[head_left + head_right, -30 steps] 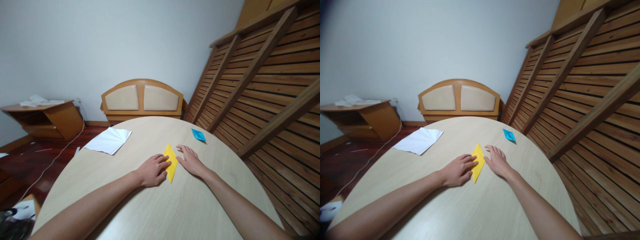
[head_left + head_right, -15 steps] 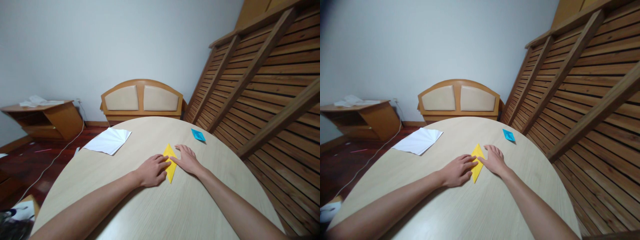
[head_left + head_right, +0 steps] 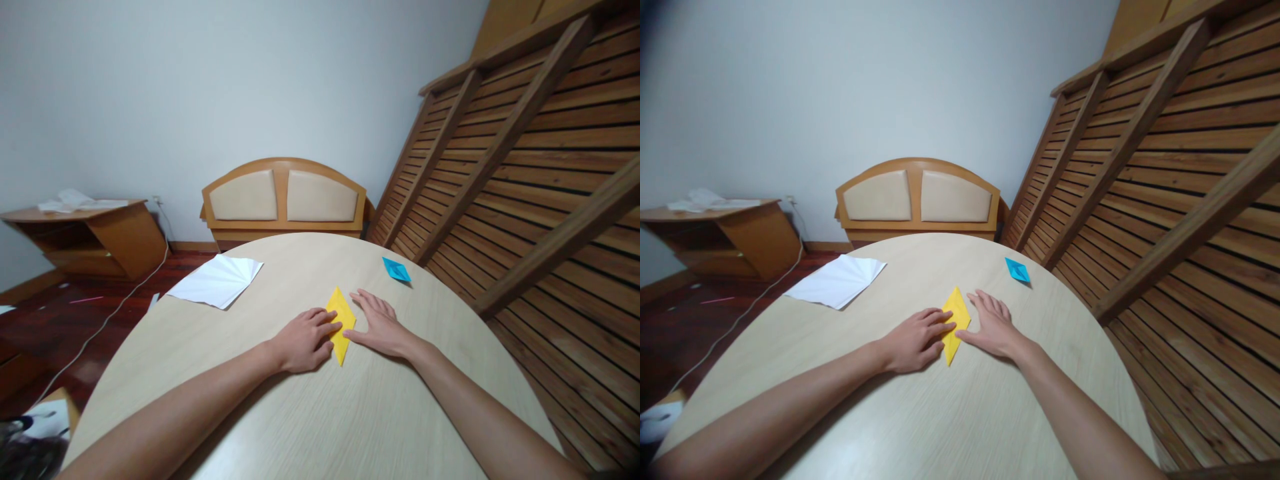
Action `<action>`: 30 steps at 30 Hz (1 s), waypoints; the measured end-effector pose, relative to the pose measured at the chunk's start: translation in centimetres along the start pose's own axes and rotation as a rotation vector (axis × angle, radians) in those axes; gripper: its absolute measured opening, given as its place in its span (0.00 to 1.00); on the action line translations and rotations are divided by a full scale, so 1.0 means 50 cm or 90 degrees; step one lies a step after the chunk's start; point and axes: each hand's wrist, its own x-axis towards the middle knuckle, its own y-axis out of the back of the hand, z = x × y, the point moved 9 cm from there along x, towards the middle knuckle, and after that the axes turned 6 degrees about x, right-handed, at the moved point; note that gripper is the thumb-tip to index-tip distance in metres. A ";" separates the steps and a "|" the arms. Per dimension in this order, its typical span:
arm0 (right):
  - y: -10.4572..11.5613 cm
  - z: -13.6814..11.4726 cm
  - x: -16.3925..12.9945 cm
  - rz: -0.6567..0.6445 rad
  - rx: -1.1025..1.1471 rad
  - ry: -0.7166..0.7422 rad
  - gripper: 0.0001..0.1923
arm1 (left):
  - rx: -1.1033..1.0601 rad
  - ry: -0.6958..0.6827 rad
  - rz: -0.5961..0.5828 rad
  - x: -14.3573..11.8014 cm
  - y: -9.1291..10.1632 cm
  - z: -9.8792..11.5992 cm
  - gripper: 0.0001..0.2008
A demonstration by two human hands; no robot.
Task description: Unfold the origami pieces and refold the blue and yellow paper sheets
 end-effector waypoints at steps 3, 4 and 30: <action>-0.011 -0.020 -0.013 -0.056 0.005 0.020 0.53 | -0.007 0.002 0.002 -0.001 0.000 -0.002 0.23; -0.015 -0.026 -0.016 -0.074 0.009 0.024 0.55 | -0.008 0.003 0.001 -0.001 -0.001 -0.003 0.23; 0.019 -0.084 -0.017 0.048 0.113 0.125 0.18 | -0.051 0.052 0.051 -0.001 0.008 -0.018 0.28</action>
